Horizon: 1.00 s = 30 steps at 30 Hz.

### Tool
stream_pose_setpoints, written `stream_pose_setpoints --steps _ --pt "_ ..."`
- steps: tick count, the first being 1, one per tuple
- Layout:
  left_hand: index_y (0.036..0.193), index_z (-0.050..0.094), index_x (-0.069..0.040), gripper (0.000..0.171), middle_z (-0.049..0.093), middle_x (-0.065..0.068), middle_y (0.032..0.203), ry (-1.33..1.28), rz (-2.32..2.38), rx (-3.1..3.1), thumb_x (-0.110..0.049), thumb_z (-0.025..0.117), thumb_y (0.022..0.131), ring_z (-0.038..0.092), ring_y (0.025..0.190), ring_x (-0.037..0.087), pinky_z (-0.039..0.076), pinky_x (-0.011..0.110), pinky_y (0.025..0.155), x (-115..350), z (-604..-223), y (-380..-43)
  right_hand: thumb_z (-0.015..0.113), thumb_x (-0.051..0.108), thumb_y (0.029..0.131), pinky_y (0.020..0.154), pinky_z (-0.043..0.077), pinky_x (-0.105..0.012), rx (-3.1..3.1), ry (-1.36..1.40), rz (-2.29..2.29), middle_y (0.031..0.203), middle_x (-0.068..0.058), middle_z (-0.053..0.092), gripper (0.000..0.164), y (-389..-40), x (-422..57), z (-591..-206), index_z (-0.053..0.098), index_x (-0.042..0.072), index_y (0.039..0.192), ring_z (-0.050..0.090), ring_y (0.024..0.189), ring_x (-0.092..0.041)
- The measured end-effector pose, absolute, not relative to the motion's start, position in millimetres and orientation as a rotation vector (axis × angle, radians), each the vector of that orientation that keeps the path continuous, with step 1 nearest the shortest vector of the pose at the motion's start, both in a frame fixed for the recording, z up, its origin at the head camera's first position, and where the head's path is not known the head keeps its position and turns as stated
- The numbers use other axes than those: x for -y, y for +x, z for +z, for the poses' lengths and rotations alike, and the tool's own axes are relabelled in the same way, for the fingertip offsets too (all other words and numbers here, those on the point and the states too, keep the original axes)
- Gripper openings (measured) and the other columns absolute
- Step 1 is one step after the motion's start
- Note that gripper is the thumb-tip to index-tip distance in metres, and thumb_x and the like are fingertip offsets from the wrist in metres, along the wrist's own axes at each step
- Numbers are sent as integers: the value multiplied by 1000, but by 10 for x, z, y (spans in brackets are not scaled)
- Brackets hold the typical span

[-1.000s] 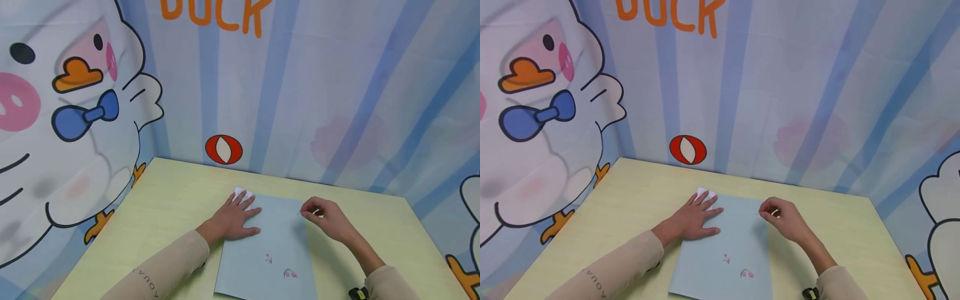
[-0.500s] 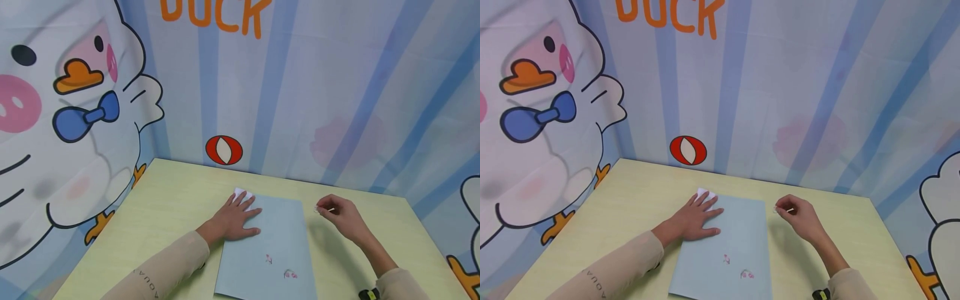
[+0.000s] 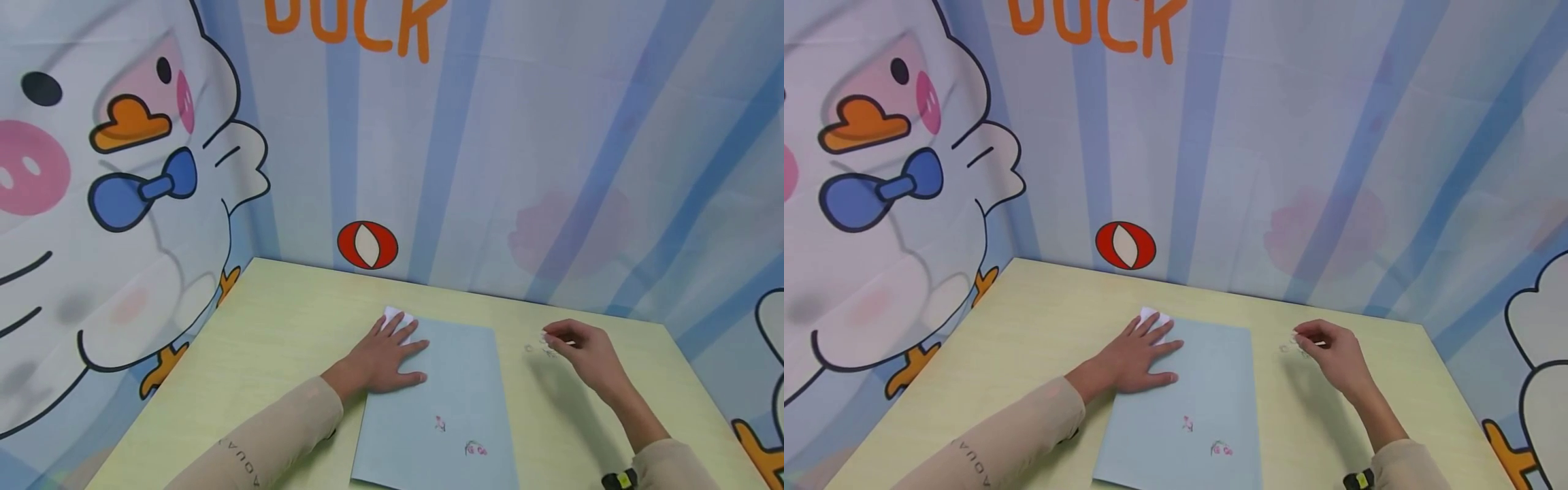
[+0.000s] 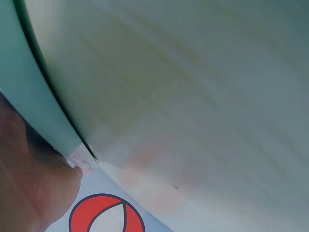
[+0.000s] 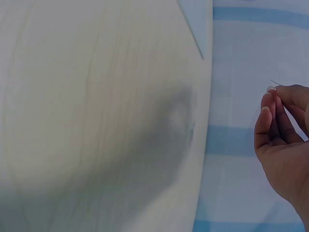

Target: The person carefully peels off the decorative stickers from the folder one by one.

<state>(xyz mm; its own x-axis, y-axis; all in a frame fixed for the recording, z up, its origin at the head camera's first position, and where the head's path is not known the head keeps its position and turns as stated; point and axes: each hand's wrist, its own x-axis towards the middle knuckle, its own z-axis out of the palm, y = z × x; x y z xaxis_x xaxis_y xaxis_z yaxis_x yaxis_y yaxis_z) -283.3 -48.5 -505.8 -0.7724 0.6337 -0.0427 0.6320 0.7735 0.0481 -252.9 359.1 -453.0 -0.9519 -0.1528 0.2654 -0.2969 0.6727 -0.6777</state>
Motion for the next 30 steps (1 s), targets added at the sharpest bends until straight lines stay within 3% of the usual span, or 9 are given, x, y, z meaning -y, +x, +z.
stream_pose_setpoints --steps 10,19,30 --pt "167 34 -36 76 18 3 177 1039 63 -2908 -75 38 102 6 164 33 7 57 129 501 -5051 -2837 65 29 108 76 49 -15 2725 26 1170 119 -16 72 37 -2573 -3954 -4789 72 -1 128 57 93 7" --pt "167 33 -37 77 17 2 178 1036 65 -2898 -76 37 101 5 164 33 6 58 129 497 -5080 -2837 64 28 109 75 47 -18 2780 -148 1214 124 -19 69 39 -2610 -4162 -4995 68 -3 132 56 94 1" --pt "167 33 -37 76 16 2 178 1037 57 -2905 -76 37 101 5 164 33 7 58 129 493 -5089 -2849 63 22 108 75 48 -20 2866 -112 1177 120 -19 70 35 -2690 -4240 -5067 68 -5 130 58 97 -8"
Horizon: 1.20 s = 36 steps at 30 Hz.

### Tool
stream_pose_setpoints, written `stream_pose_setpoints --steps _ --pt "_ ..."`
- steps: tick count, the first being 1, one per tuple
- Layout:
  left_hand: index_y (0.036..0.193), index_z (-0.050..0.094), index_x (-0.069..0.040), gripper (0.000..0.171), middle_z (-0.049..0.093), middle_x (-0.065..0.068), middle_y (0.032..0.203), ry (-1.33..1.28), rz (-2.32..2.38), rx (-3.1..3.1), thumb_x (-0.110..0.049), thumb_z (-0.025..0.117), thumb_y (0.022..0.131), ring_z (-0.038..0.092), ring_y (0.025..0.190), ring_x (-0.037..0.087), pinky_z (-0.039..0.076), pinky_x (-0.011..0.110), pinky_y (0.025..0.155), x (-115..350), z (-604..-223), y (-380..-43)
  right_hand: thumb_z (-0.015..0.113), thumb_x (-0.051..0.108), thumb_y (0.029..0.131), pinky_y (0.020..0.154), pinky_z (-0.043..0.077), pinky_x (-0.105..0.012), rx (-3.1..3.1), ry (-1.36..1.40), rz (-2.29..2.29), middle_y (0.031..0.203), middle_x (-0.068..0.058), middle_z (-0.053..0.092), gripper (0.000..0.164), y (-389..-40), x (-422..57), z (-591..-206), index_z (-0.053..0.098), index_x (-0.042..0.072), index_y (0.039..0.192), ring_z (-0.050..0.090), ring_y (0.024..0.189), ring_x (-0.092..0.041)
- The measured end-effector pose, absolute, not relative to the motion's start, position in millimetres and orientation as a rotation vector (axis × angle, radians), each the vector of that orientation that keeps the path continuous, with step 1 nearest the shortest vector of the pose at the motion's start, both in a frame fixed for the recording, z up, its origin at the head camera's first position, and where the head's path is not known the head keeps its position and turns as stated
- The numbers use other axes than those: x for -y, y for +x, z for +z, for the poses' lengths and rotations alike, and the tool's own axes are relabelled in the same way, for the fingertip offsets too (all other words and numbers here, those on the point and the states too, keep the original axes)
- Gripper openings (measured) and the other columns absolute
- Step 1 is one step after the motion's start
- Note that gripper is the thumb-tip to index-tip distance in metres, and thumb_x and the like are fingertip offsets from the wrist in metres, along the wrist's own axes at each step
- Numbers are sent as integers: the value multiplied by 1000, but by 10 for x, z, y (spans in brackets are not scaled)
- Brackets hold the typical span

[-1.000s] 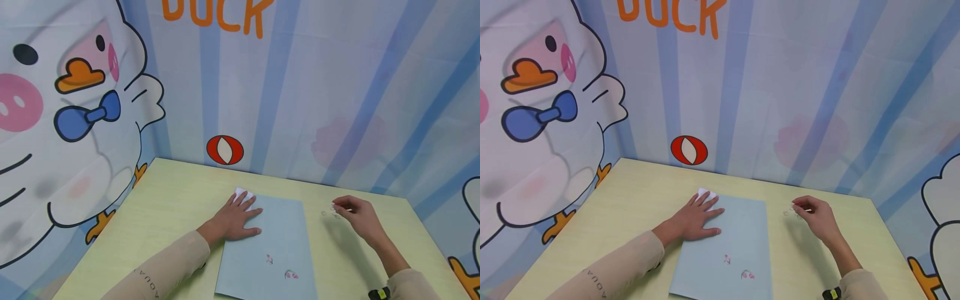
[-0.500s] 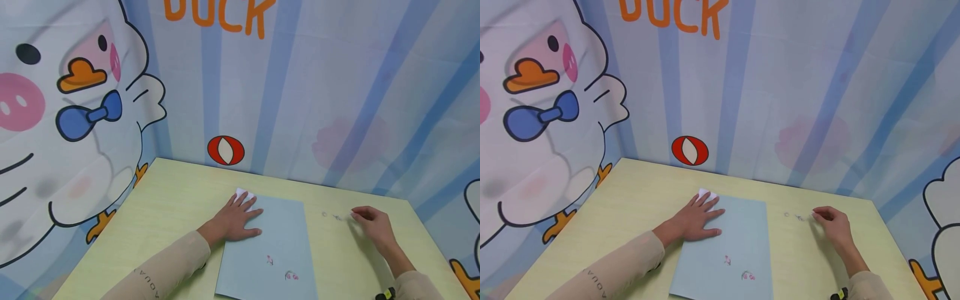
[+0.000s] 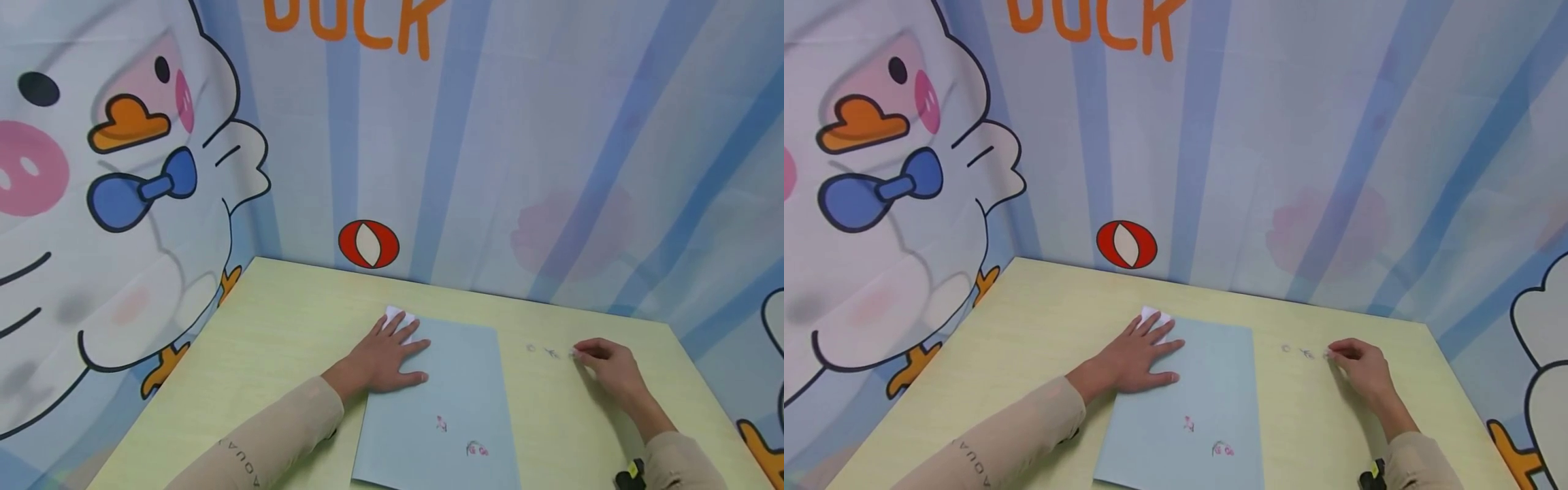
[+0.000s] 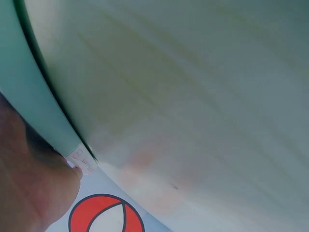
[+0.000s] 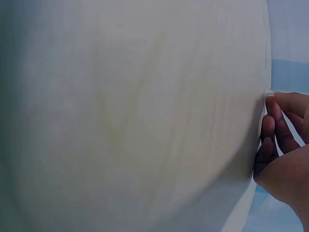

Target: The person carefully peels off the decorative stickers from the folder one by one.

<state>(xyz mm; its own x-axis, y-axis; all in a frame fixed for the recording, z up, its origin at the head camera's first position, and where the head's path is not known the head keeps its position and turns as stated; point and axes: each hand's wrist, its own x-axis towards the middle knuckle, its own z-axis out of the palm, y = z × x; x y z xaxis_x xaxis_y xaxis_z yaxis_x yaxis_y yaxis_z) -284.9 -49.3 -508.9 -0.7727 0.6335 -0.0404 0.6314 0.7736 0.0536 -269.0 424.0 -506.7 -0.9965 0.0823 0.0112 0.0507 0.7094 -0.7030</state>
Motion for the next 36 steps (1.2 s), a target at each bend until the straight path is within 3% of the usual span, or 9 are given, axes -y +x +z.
stream_pose_setpoints --steps 10,17,26,36 --pt "167 34 -36 76 17 3 177 1043 54 -2905 -75 38 102 5 164 34 6 58 129 486 -5060 -2819 65 30 108 80 48 -33 2890 -138 1130 120 -20 69 39 -2706 -4295 -5090 70 -2 129 60 107 -28" --pt "167 34 -36 75 17 3 177 1043 76 -2906 -74 39 103 5 164 34 6 58 129 481 -5057 -2829 65 30 108 77 50 -29 2896 -117 1138 124 -21 67 39 -2708 -4328 -5071 70 -2 129 60 107 -28" --pt "167 36 -35 75 18 4 177 1043 61 -2916 -74 39 103 6 164 34 8 59 129 483 -5049 -2821 62 25 109 82 51 -37 2916 -101 1142 128 -25 64 37 -2704 -4325 -5062 69 -3 132 60 114 -37" --pt "167 35 -36 75 17 3 177 1032 66 -2909 -74 39 103 5 164 34 7 59 129 489 -5053 -2828 61 34 109 83 50 -37 2914 -104 1171 135 -29 61 47 -2699 -4312 -5069 67 -5 134 58 119 -42"
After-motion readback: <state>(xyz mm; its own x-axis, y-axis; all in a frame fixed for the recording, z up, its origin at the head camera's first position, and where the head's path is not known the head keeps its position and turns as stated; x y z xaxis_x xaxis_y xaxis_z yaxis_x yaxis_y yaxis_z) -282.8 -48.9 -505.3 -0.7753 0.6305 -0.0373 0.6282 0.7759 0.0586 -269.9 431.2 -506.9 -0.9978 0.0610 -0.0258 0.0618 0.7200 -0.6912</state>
